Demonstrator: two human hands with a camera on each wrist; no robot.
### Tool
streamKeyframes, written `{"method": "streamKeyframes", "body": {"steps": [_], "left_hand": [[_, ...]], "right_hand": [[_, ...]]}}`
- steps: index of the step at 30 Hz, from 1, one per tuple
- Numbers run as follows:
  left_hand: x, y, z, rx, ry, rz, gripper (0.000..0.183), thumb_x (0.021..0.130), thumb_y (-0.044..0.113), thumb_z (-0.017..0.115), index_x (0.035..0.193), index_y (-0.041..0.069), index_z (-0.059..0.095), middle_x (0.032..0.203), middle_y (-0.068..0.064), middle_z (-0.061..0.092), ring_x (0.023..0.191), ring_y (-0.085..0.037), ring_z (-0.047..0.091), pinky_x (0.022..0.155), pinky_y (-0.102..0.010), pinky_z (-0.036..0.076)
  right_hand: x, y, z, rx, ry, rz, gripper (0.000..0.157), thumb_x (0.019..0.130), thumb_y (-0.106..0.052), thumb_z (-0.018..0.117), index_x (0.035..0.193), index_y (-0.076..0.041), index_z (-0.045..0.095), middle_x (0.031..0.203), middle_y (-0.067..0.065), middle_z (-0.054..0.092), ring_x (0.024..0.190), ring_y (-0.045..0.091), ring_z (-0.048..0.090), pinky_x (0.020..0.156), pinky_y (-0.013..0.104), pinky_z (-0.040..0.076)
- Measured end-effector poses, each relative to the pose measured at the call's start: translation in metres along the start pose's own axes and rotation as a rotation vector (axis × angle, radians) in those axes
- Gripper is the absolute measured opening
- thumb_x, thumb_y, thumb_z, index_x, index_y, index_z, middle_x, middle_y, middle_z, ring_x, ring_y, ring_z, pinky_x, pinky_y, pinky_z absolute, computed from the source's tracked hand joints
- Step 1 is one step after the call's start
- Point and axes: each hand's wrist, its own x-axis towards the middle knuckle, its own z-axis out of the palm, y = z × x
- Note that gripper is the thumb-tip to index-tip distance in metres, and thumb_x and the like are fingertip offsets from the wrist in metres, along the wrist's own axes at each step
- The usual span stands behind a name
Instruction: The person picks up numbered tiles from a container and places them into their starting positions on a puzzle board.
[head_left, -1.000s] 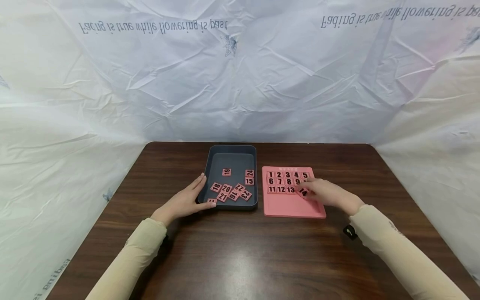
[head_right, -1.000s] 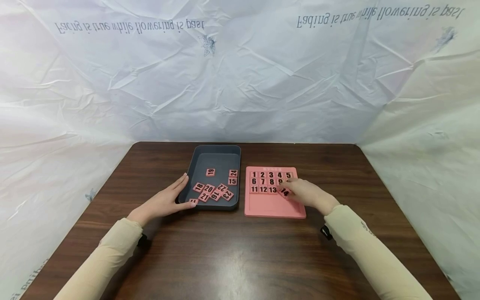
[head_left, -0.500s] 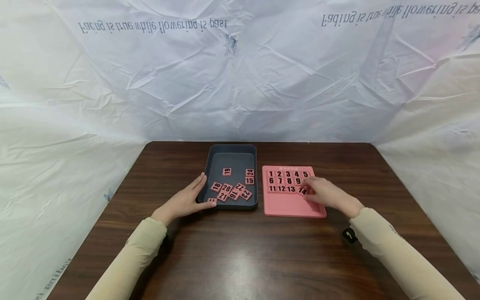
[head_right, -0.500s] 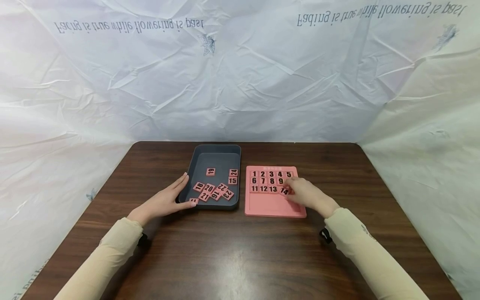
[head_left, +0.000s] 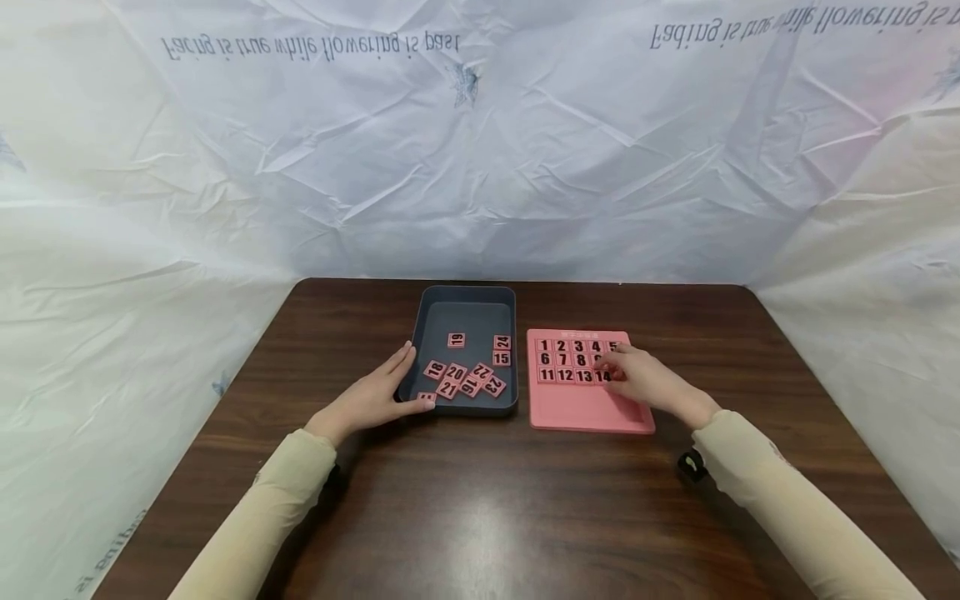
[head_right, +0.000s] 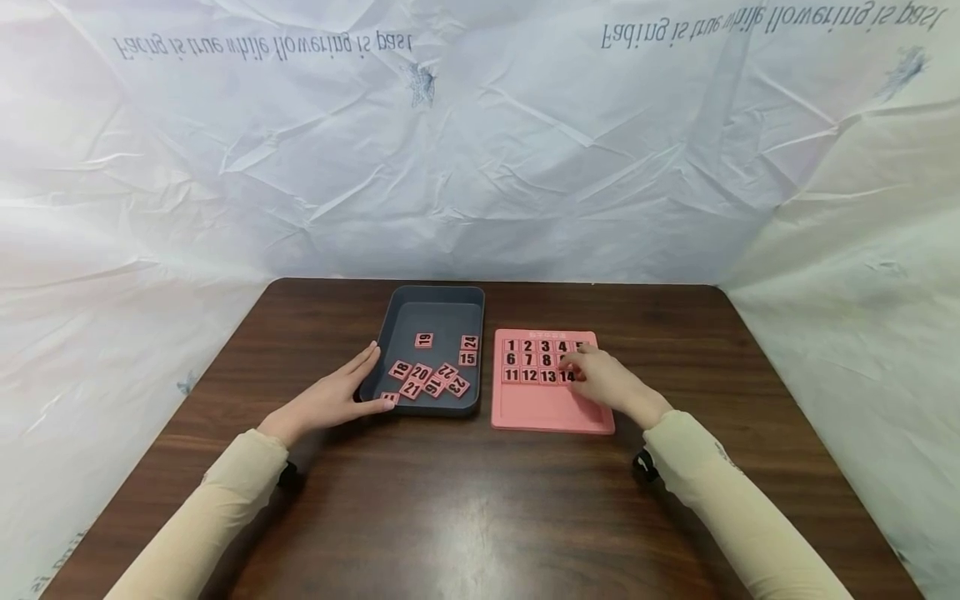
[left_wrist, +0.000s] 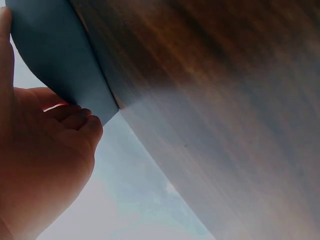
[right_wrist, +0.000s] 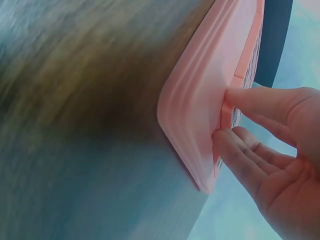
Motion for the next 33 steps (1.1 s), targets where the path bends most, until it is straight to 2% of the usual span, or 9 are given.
{"method": "streamKeyframes", "body": {"steps": [14,18,22,26,29,33], "left_hand": [[0.000,0.000,0.000,0.002,0.005,0.009,0.117,0.081,0.082,0.057,0.164,0.014,0.011,0.170,-0.005,0.004,0.150,-0.034,0.026,0.112,-0.055,0.035],[0.001,-0.001,0.000,0.004,0.010,0.013,0.117,0.081,0.082,0.057,0.164,0.013,0.011,0.170,-0.007,0.005,0.150,-0.035,0.026,0.112,-0.056,0.035],[0.001,-0.001,0.001,0.005,0.012,0.015,0.116,0.082,0.082,0.056,0.163,0.013,0.011,0.170,-0.008,0.006,0.149,-0.036,0.028,0.111,-0.056,0.036],[0.000,0.000,0.000,0.005,0.010,0.011,0.116,0.081,0.082,0.056,0.163,0.013,0.011,0.170,-0.007,0.005,0.148,-0.036,0.029,0.111,-0.056,0.036],[0.000,0.000,0.000,0.008,0.011,0.011,0.117,0.081,0.082,0.057,0.163,0.013,0.012,0.170,-0.006,0.005,0.149,-0.035,0.028,0.112,-0.056,0.036],[0.001,0.000,0.000,0.029,0.018,0.018,0.117,0.081,0.082,0.057,0.163,0.012,0.013,0.169,-0.007,0.005,0.150,-0.033,0.025,0.113,-0.054,0.034]], "right_hand": [[0.004,-0.001,0.007,-0.024,0.039,-0.004,0.027,0.090,-0.012,0.076,0.115,-0.002,0.073,0.107,0.013,0.064,0.092,0.024,0.062,0.080,0.047,0.055],[0.005,-0.001,0.007,-0.030,0.034,-0.020,0.024,0.091,-0.015,0.075,0.113,-0.004,0.073,0.105,0.011,0.063,0.090,0.022,0.062,0.077,0.045,0.055],[0.007,-0.001,0.002,-0.032,0.028,-0.012,0.025,0.093,-0.018,0.074,0.114,-0.005,0.073,0.103,0.009,0.064,0.085,0.019,0.061,0.074,0.044,0.054],[0.014,-0.004,-0.007,-0.025,0.037,-0.016,0.027,0.095,-0.016,0.071,0.118,-0.002,0.071,0.104,0.012,0.066,0.083,0.020,0.062,0.070,0.041,0.053],[0.023,-0.011,-0.016,-0.010,0.048,-0.031,0.028,0.096,-0.014,0.069,0.119,0.001,0.069,0.102,0.013,0.065,0.083,0.020,0.061,0.068,0.040,0.052],[0.040,-0.025,-0.028,-0.006,0.051,-0.046,0.029,0.098,-0.014,0.066,0.122,0.002,0.069,0.101,0.013,0.065,0.086,0.024,0.062,0.072,0.043,0.053]]}}
